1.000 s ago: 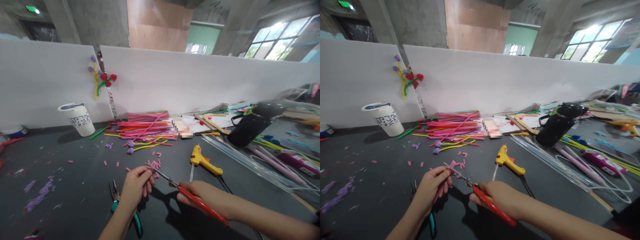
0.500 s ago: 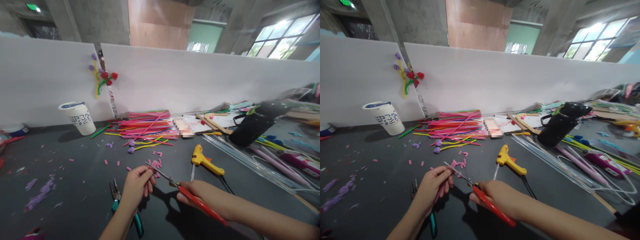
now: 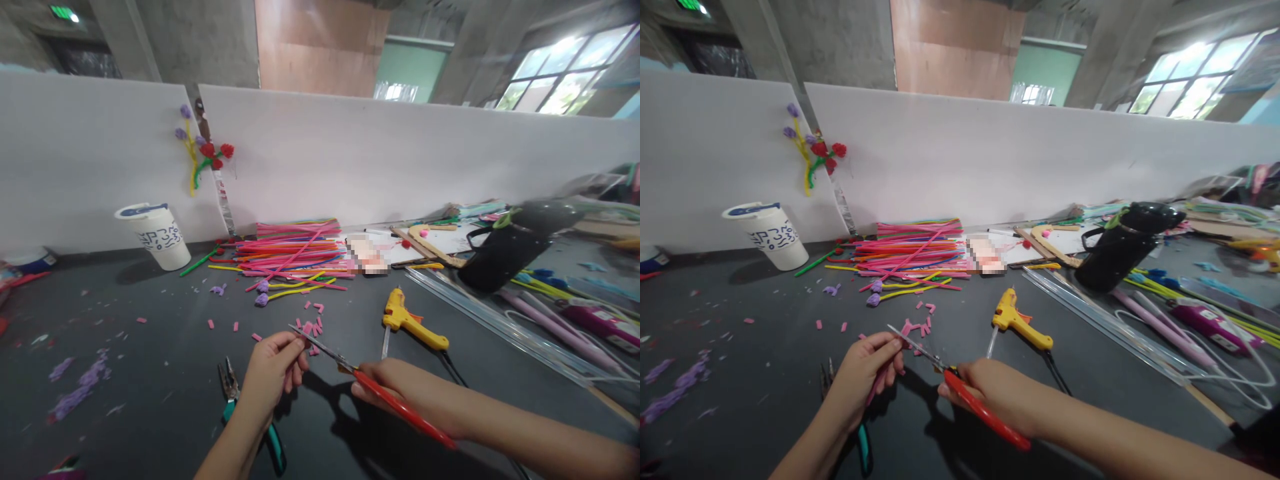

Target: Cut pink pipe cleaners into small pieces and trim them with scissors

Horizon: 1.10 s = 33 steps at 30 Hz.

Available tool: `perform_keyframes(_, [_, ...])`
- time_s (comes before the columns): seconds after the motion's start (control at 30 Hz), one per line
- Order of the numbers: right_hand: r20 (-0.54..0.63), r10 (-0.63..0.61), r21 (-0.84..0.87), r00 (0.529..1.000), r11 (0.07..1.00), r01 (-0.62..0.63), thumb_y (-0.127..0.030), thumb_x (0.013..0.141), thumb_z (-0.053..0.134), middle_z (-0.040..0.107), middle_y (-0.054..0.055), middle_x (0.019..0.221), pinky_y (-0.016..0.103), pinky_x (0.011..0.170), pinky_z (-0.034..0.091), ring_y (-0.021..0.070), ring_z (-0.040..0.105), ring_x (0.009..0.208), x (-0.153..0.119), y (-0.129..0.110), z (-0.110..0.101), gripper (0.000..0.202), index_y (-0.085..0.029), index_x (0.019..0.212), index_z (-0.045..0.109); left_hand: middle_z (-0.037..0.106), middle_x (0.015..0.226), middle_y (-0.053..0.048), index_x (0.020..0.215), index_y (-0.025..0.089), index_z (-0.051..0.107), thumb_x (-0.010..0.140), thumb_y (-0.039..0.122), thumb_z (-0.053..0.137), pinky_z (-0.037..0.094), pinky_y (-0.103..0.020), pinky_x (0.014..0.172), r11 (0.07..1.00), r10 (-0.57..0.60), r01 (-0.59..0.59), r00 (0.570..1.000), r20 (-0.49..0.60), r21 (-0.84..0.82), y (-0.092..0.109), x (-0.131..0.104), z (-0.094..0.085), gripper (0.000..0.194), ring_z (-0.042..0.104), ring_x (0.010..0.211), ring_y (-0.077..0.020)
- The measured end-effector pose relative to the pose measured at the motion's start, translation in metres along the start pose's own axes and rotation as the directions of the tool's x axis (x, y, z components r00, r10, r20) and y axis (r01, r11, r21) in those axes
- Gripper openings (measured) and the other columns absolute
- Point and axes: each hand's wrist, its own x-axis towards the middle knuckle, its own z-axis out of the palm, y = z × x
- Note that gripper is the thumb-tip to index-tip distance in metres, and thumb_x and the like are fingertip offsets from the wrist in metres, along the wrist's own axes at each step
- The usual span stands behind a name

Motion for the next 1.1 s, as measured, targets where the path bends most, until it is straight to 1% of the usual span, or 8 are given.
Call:
perform_keyframes(0.23, [0.035,0.034,0.037,0.999,0.999,-0.036,-0.055,0.077,0.034,0.032,-0.005,0.052,0.020,0.043,0.024,0.0072,0.026,0.048,0.002,-0.006,-0.002,0.042,-0.018,0.058,0.036,0.045,0.031,0.004,0.048,0.013,0.050,0.070,0.030,0.050,0.016,-0.013,0.028,0.998,-0.059,0.058,0.998,-0.019,-0.018,-0.007,0.004,0.000,0.028,0.029,0.023,-0.0012])
perform_keyframes(0.37, [0.052,0.078,0.069,0.996,0.994,-0.081,-0.057,0.075,0.036,0.031,-0.005,0.048,0.020,0.041,0.023,0.0065,0.025,0.044,0.005,-0.009,-0.002,0.043,-0.018,0.055,0.035,0.047,0.034,0.004,0.050,0.012,0.051,0.068,0.028,0.052,0.017,-0.013,0.028,0.996,-0.081,0.080,0.996,-0.027,-0.037,-0.009,0.005,-0.001,0.024,0.031,0.025,-0.0013])
perform_keyframes(0.53, [0.131,0.219,0.253,0.967,0.936,-0.246,-0.059,0.071,0.040,0.032,-0.007,0.042,0.019,0.034,0.025,0.0054,0.028,0.032,0.013,0.004,0.007,0.042,-0.020,0.058,0.036,0.051,0.041,0.004,0.056,0.012,0.053,0.066,0.028,0.055,0.018,-0.013,0.028,0.994,-0.094,0.092,0.995,-0.027,-0.066,-0.009,0.005,-0.001,0.020,0.034,0.028,-0.0016])
perform_keyframes(0.6, [0.117,0.230,0.327,0.966,0.910,-0.256,-0.059,0.072,0.039,0.033,-0.008,0.040,0.020,0.031,0.028,0.0062,0.030,0.028,0.019,0.011,0.009,0.040,-0.020,0.062,0.039,0.051,0.042,0.004,0.059,0.012,0.055,0.067,0.030,0.055,0.019,-0.013,0.028,0.993,-0.089,0.088,0.996,-0.016,-0.077,-0.008,0.004,0.001,0.019,0.035,0.028,-0.0017])
perform_keyframes(0.7, [-0.003,0.167,0.365,0.986,0.918,-0.154,-0.051,0.075,0.039,0.036,-0.007,0.040,0.019,0.031,0.031,0.0077,0.036,0.030,0.026,0.011,0.006,0.034,-0.020,0.064,0.040,0.053,0.045,0.004,0.066,0.012,0.057,0.067,0.032,0.056,0.022,-0.014,0.028,0.994,-0.069,0.074,0.996,0.060,-0.082,-0.004,0.001,0.004,0.021,0.037,0.029,-0.0024])
perform_keyframes(0.87, [-0.133,0.015,0.349,0.991,0.937,0.033,-0.036,0.074,0.048,0.040,-0.008,0.047,0.015,0.037,0.032,0.0062,0.043,0.039,0.030,-0.014,-0.006,0.020,-0.019,0.067,0.039,0.056,0.046,0.002,0.062,0.012,0.055,0.068,0.035,0.056,0.024,-0.014,0.028,0.996,-0.072,0.082,0.974,0.213,-0.041,0.002,-0.007,0.010,0.023,0.041,0.028,-0.0032])
perform_keyframes(0.97, [-0.098,-0.082,0.342,0.992,0.933,0.111,-0.033,0.074,0.047,0.042,-0.008,0.046,0.014,0.036,0.031,0.0061,0.042,0.038,0.032,-0.025,-0.008,0.016,-0.019,0.069,0.041,0.054,0.042,0.002,0.054,0.013,0.052,0.069,0.033,0.053,0.021,-0.013,0.027,0.996,-0.087,0.087,0.954,0.286,0.012,0.003,-0.010,0.011,0.026,0.038,0.026,-0.0018])
perform_keyframes(1.1, [-0.004,-0.053,0.335,0.999,0.941,0.051,-0.028,0.076,0.040,0.041,-0.008,0.041,0.015,0.032,0.030,0.0066,0.040,0.033,0.034,-0.027,-0.006,0.015,-0.019,0.065,0.040,0.055,0.044,0.002,0.058,0.013,0.053,0.070,0.030,0.053,0.023,-0.012,0.027,0.994,-0.110,0.109,0.926,0.361,0.025,-0.001,-0.010,0.008,0.021,0.041,0.027,-0.0023])
